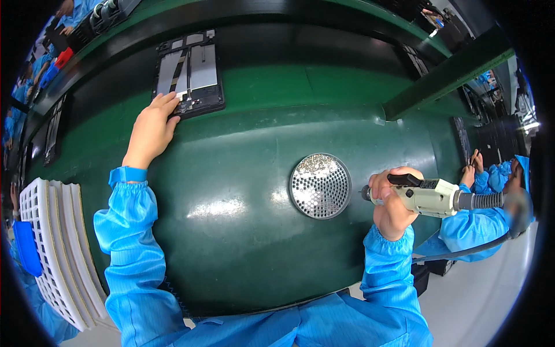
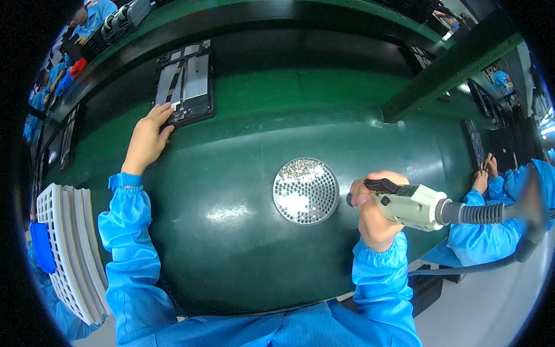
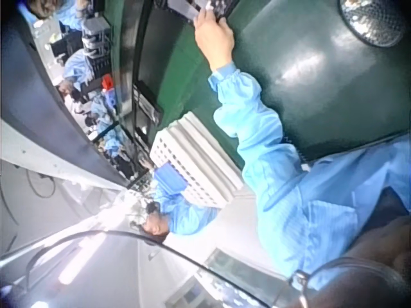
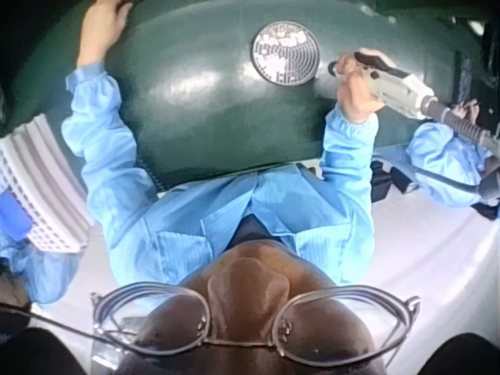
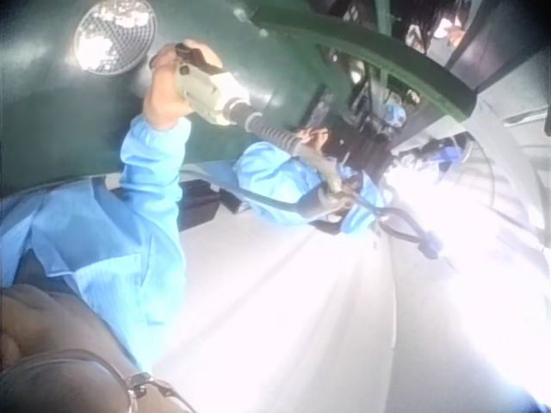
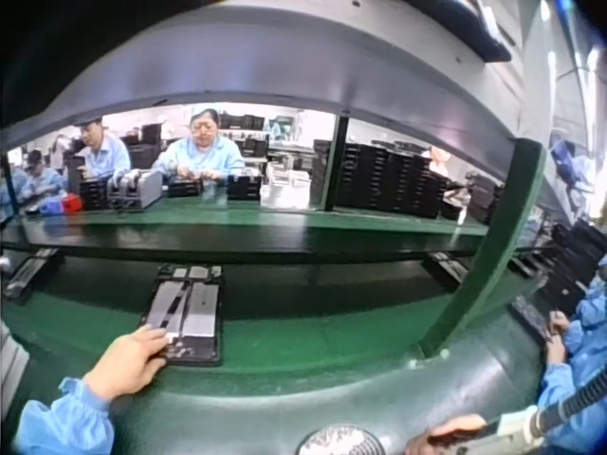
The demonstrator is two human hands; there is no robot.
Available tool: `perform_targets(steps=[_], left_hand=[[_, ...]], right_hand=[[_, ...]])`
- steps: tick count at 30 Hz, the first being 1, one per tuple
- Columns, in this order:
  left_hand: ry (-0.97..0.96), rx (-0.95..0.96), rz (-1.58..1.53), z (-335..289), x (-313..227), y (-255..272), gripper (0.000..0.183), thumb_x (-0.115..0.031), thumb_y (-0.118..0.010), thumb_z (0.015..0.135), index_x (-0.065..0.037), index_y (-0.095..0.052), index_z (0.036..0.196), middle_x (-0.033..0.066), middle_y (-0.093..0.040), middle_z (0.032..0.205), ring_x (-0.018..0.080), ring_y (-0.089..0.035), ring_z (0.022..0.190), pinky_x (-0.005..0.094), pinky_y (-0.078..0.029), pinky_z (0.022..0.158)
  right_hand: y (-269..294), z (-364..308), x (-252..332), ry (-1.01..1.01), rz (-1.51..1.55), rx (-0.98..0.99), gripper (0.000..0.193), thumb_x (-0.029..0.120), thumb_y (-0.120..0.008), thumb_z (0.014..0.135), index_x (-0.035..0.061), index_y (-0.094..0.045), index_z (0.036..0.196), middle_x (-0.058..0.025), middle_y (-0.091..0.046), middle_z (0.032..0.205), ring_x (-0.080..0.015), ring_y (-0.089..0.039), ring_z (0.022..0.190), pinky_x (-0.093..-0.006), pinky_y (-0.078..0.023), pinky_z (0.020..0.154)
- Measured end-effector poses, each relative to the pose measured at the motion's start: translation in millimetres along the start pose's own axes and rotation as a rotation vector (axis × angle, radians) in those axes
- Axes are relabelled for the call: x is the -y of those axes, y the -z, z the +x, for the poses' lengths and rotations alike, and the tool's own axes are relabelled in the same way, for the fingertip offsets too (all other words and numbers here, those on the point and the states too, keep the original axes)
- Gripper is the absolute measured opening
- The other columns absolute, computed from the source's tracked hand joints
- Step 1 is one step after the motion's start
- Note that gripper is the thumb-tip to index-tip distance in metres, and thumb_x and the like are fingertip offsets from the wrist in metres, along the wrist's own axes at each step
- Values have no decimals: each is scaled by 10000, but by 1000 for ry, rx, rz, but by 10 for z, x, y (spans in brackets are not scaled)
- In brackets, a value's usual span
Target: Installing small screws into electronic tablets using an electric screwdriver on an assembly line.
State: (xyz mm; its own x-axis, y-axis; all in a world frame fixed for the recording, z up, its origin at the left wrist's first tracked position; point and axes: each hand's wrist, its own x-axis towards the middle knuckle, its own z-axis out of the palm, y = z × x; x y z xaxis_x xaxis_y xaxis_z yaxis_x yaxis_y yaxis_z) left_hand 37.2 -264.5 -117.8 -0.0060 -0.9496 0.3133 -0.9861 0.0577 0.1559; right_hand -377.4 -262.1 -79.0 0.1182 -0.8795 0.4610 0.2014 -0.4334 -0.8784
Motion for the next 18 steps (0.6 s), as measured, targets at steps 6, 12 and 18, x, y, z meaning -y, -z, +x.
perform_targets(steps=[6, 12, 18], left_hand=[[61, 1, -30, -4, 35, 94, 352, -36, -656, 762, 6, -631, 1111, 177, -582, 1222, 391, -535, 1142, 414, -445, 962], [103, 71, -58, 46, -7, 156, 366, 42, -635, 736, 21, -630, 1101, 199, -566, 1228, 390, -545, 1115, 410, -441, 967], [103, -23, 69, -55, -12, 185, 353, 25, -653, 720, 5, -639, 1072, 191, -574, 1204, 388, -548, 1104, 404, -459, 934]], right_hand=[[52, 26, -35, 13, -11, -10, 349, -83, -485, 734, -4, -463, 1073, -67, -505, 672, -154, -476, 583, -340, -448, 607], [41, 17, -30, 1, -23, -22, 343, -77, -499, 734, -4, -471, 1068, -67, -506, 673, -153, -477, 576, -346, -453, 612], [16, 24, -25, 0, -8, -33, 335, -71, -513, 735, -5, -478, 1062, -67, -513, 678, -157, -482, 577, -348, -457, 615]])
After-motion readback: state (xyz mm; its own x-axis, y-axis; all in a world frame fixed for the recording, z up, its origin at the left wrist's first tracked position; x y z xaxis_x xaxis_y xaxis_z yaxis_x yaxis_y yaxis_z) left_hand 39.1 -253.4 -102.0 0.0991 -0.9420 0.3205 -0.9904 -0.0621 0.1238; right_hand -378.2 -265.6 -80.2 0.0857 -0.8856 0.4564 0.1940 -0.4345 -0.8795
